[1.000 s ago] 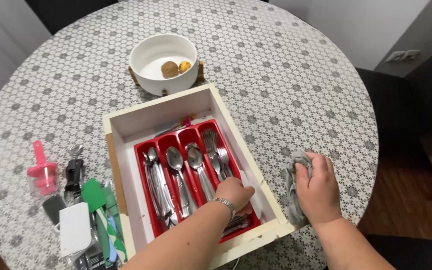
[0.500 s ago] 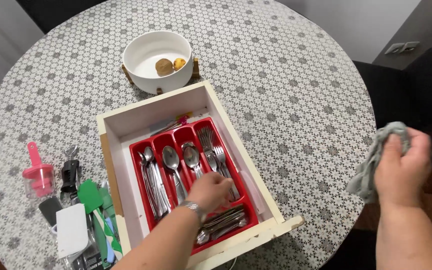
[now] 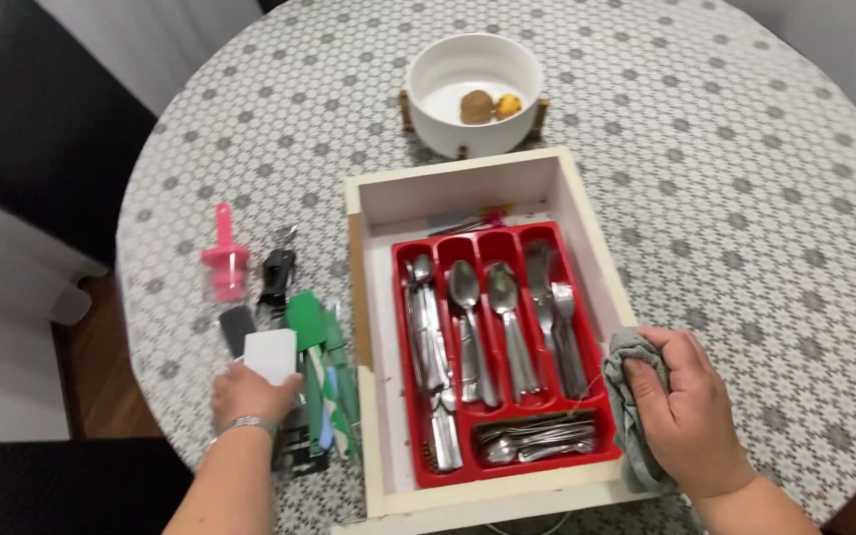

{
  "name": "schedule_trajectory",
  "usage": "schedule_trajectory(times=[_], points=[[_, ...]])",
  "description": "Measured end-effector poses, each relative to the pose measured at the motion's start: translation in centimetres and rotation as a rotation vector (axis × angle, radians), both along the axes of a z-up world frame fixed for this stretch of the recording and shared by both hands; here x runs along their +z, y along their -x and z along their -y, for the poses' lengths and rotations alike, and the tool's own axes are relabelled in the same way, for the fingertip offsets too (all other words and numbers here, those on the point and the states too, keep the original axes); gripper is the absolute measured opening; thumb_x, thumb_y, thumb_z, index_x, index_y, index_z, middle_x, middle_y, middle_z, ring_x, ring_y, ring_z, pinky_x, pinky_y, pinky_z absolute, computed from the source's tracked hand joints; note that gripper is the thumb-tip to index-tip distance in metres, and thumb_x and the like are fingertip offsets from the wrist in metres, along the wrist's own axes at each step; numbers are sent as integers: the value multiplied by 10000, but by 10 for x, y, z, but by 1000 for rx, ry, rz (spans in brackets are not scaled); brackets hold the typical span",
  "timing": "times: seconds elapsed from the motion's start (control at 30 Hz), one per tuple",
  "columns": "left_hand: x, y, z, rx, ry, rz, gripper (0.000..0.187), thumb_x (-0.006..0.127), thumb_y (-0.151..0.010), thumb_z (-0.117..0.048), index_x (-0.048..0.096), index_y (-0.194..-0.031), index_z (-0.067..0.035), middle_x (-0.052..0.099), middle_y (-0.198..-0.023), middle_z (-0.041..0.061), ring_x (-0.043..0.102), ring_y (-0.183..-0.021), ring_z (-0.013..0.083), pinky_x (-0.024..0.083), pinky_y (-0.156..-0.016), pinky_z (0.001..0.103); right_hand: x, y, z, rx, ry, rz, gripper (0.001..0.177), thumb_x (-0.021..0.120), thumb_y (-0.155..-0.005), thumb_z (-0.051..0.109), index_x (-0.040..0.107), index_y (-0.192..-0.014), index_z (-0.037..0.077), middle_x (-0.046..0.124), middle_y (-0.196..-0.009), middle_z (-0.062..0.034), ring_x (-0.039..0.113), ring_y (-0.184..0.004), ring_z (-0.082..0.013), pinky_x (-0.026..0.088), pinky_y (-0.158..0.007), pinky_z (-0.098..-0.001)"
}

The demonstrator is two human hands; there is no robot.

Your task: The person wipes the inside of a wooden tray with a cloth, then places a red cutlery organizer containing forks, spoons, and knives into the tray. They proceed to wipe the cutlery and the organizer with the cloth.

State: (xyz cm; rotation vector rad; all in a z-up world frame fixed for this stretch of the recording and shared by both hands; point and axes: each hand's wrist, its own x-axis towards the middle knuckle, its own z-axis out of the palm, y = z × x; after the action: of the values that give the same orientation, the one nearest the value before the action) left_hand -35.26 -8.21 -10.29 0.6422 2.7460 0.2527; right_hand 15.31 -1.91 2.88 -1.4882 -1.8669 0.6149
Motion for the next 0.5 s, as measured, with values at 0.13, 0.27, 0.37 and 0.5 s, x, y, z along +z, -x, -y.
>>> schedule_trajectory(times=[0.13, 0.27, 0.37, 0.5], points=[[10, -10, -2, -107, 159, 23, 948, 844, -663, -623, 525, -1369, -77, 517, -1397, 200, 525, -1300, 403, 492, -1029, 557, 7, 24, 3, 46, -42, 30, 361, 544, -985, 244, 621, -1282, 55, 648, -1140, -117, 628, -1081, -294, 485, -942, -427], [43, -20, 0, -107, 123, 158, 865, 837, -735, -508, 467, -1410, -114, 447, -1454, 189, 457, -1361, 402, 435, -1115, 549, 15, 41, 11, 69, -44, 41, 344, 553, -968, 211, 639, -1257, 46, 668, -1119, -116, 636, -1064, -266, 494, -960, -407], [21, -1, 6, -190, 76, 158, 869, 800, -685, -569, 491, -1364, -122, 520, -1334, 219, 567, -1207, 436, 459, -1053, 524, 13, 46, 12, 105, -71, 24, 339, 546, -975, 210, 633, -1250, 32, 677, -1094, -116, 652, -1030, -259, 528, -923, -406], [41, 16, 15, -128, -31, 424, 633, 495, -887, -349, 502, -1500, -192, 748, -1198, 99, 713, -1030, 287, 531, -883, 444, 12, 49, 11, 88, -90, 27, 332, 554, -968, 203, 638, -1245, 41, 675, -1120, -117, 652, -1045, -274, 512, -939, -411]])
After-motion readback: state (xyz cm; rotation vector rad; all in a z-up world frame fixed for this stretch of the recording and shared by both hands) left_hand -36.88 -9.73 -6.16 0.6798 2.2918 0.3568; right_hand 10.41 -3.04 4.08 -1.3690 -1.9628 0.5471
